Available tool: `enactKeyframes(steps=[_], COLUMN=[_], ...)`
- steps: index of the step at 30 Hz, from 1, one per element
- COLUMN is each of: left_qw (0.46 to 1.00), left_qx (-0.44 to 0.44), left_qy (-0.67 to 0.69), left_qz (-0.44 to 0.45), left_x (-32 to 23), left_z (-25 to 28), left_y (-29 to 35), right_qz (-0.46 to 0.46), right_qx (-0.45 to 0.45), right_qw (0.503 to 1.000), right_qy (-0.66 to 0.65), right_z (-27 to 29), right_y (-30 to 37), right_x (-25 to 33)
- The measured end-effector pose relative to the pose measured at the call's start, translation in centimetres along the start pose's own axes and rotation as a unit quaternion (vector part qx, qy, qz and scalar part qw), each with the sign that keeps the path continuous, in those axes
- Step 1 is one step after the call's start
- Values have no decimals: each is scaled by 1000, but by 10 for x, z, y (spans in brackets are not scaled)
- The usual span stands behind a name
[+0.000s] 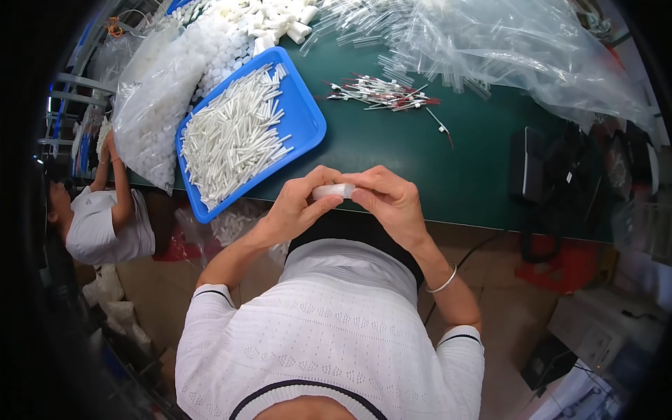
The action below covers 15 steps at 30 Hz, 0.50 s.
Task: Assembling small plastic components by inserting pins into housings at a factory workstation.
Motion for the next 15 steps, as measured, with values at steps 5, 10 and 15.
enactKeyframes(steps=[5, 10, 15], left_qw=[993, 958, 958], left_qx=[-33, -111, -152], left_qy=[-102, -209, -153], left_qz=[-57, -161, -190], left_x=[12, 6, 2], left_z=[-5, -9, -6], left_y=[3, 11, 7], right_qz=[-15, 0, 30], right_qx=[-23, 28, 30], right_qw=[999, 1000, 999], right_qy=[-23, -6, 25], right_z=[1, -3, -8], right_y=[4, 2, -2], right_x=[-4, -1, 9])
Point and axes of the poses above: each hand's wrist, its own y-axis away from the middle knuckle, its own z-axis out of the back of the hand, x = y × z, the point moved 5 cm from there along -y, towards the middle knuckle, and after that the axes turned 12 degrees about z, right-handed, at the moved point
